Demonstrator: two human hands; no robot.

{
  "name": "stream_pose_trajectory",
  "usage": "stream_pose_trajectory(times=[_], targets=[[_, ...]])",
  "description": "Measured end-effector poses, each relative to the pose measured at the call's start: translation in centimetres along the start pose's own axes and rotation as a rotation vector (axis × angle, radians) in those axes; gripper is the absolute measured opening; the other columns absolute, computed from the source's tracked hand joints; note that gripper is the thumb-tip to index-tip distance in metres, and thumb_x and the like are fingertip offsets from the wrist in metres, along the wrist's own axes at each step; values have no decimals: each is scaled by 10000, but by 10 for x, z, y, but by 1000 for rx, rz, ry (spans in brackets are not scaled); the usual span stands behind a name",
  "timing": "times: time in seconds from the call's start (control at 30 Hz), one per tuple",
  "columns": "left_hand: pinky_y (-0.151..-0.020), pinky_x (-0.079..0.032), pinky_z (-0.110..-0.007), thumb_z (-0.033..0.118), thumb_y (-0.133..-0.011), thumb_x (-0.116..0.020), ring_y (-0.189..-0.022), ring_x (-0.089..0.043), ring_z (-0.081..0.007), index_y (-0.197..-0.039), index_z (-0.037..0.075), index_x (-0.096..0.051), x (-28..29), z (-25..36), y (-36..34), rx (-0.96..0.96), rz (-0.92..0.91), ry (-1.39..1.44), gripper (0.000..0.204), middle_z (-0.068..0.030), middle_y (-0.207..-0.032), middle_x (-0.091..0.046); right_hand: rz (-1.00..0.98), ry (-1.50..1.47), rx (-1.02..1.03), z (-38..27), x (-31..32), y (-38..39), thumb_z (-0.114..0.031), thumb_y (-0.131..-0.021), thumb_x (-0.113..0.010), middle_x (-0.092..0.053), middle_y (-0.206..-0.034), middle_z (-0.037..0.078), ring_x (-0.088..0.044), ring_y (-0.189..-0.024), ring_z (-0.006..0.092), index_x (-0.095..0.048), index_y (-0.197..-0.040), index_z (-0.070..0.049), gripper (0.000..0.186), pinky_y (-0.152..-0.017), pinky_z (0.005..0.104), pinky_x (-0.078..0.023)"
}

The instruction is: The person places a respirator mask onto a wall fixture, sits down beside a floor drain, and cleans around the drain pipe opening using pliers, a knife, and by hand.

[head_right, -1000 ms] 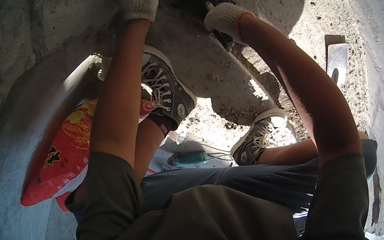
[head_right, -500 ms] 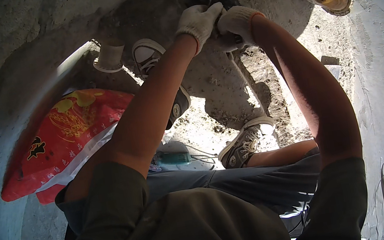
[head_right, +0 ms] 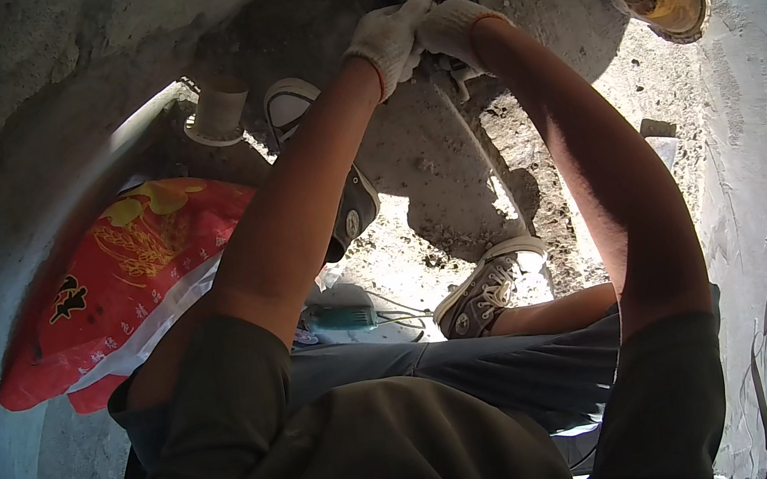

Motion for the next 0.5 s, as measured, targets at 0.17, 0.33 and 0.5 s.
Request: stream_pose_trajectory(times=[0.17,0.33,0.5], targets=[[-367,-217,-274,425,-953,-614,-395,-331,-77,-901,133,-679,-1,1,-2,18,-65,53,304,35,-564,-459,-7,511,476,9,1,-39,-161,-841,-567,-628,-814,163,-654,-720,281,-616,-1070,39,308,-665,424,-583],[-354,-196,-283,405,-959,-609,-362,-291,-77,-790,144,-648,9,-3,-4,42,-85,63,313,42,-531,-438,36,134,33,-13,-7,13,-132,-828,-548,-630,-806,180,-654,-714,283,-630,-1038,45,286,-636,431,-573],[-354,-185,-276,381,-959,-605,-363,-285,-69,-768,152,-654,-5,2,-2,20,-134,84,303,53,-521,-427,-103,511,390,14,6,-33,-138,-828,-548,-618,-726,142,-602,-582,226,-630,-884,28,193,-505,379,-496]])
Point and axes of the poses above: each hand's wrist, its own y-axis away from the middle knuckle, its own x-axis out of the back of the hand, z = x × y, the point moved 4 cm from there along -y, towards the middle knuckle
